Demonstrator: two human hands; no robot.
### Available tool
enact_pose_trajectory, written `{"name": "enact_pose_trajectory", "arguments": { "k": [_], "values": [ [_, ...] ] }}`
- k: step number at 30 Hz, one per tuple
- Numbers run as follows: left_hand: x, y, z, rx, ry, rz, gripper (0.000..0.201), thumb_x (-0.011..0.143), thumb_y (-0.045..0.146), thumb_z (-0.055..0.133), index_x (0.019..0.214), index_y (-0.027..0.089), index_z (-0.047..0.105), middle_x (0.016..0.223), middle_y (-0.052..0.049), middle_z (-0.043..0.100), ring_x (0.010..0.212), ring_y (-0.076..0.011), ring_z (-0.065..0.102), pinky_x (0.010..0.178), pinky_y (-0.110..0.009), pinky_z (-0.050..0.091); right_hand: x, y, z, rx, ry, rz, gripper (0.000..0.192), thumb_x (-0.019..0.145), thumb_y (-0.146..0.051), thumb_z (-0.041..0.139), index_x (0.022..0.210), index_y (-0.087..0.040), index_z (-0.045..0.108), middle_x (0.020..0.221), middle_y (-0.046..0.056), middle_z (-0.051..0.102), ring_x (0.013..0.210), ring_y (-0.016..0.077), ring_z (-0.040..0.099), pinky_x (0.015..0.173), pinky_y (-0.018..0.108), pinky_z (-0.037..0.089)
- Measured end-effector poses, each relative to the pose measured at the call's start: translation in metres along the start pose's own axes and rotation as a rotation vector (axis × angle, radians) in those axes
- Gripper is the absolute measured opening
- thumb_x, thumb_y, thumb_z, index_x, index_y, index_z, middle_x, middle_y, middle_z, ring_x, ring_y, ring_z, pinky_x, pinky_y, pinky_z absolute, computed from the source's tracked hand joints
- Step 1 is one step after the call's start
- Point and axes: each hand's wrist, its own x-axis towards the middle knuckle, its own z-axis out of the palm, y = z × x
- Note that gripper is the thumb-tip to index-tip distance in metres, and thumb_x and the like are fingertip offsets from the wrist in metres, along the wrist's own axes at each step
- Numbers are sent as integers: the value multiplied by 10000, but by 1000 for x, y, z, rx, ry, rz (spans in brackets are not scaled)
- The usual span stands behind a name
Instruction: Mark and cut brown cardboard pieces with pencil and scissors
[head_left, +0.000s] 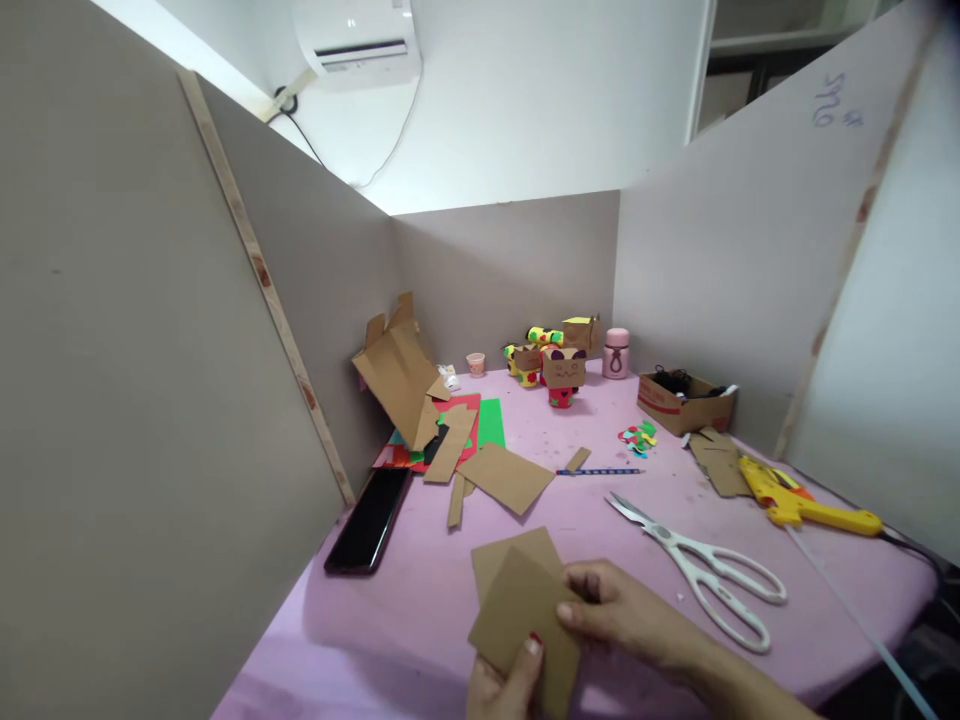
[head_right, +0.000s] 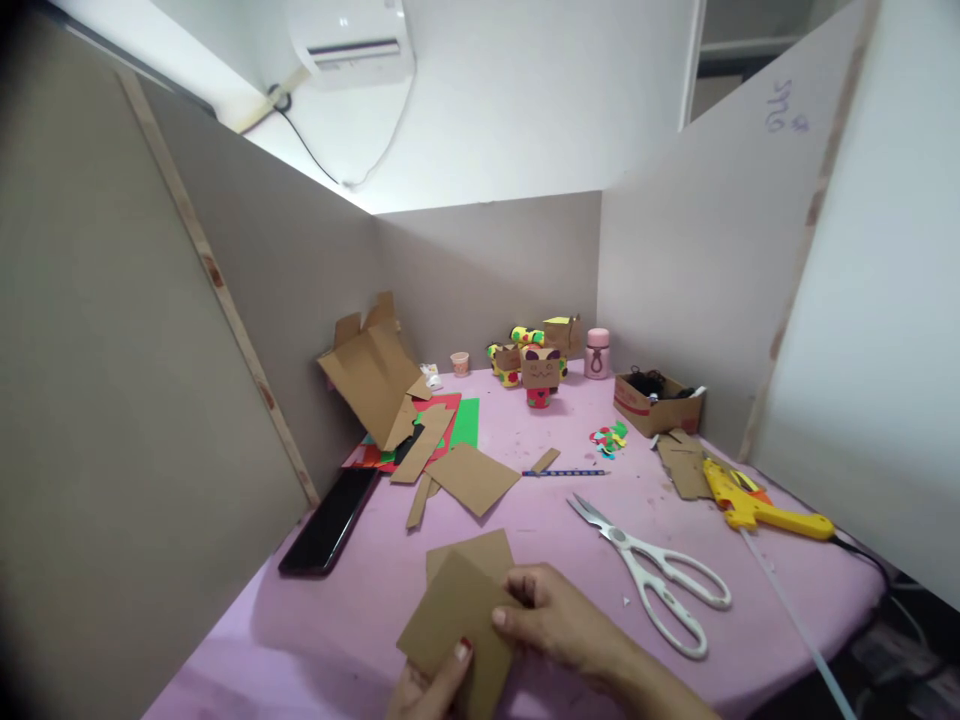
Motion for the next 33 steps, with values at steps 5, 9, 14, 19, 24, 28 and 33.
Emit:
{"name": "enact_pose_trajectory", "arguments": {
  "k": [5, 9, 14, 19, 24, 28, 33],
  "values": [
    [14, 35, 1, 367, 4, 277, 386, 633, 428, 693, 884, 156, 584, 849, -101, 697, 805, -243, 666, 740, -341, 504, 23, -9, -24, -24, -16, -47, 334, 827, -442, 475, 893, -148, 619, 747, -2, 649, 652, 129, 570, 567, 228, 412],
    [22, 71, -8, 620, 29, 398, 470, 677, 364, 638, 1066, 117, 546, 1147, -182, 596, 1096, -289, 548, 909, -360, 426, 61, -9, -33, -199, -76, -39, 152, 814, -293, 576, 832, -161, 651, 768, -14, 660, 724, 161, 604, 667, 294, 457],
    [32, 69, -14, 950, -70, 484, 587, 568, 268, 703, 1109, 64, 603, 1306, -240, 512, 1291, -366, 331, 1077, -420, 187, 75, 8, -9, -408, 63, -46, 314, 723, -244, 688, 1015, -172, 599, 1141, 58, 560, 1038, 249, 513, 880, 445, 386],
    [33, 63, -20, 1085, -93, 503, 604, 601, 254, 673, 1174, 85, 584, 1328, -205, 506, 1302, -361, 320, 1078, -410, 171, 64, 20, -5, -356, 120, -49, 331, 509, -199, 751, 805, -183, 604, 928, 36, 544, 896, 255, 500, 785, 358, 380],
    [25, 62, -20, 995, -143, 521, 729, 625, 294, 694, 1283, 81, 461, 1245, -198, 578, 1163, -328, 497, 987, -364, 341, 53, 15, -3, -54, 162, -41, 350, 525, -204, 699, 752, -226, 434, 700, -53, 505, 677, 167, 498, 570, 256, 374],
    [16, 44, -7, 459, -176, 339, 675, 640, 329, 714, 1218, 112, 444, 851, -119, 720, 795, -262, 667, 698, -309, 493, 28, 13, 2, 249, 199, -72, 351, 656, -436, 641, 810, -242, 393, 670, -59, 545, 632, 157, 568, 547, 244, 420],
    [-8, 34, 22, 242, -240, 231, 529, 516, 446, 802, 921, 160, 619, 709, -82, 727, 672, -224, 660, 627, -286, 478, -12, 18, 9, 698, 313, -19, 432, 676, -548, 648, 926, -206, 565, 777, 37, 709, 752, 241, 675, 656, 337, 493]
  ]
}}
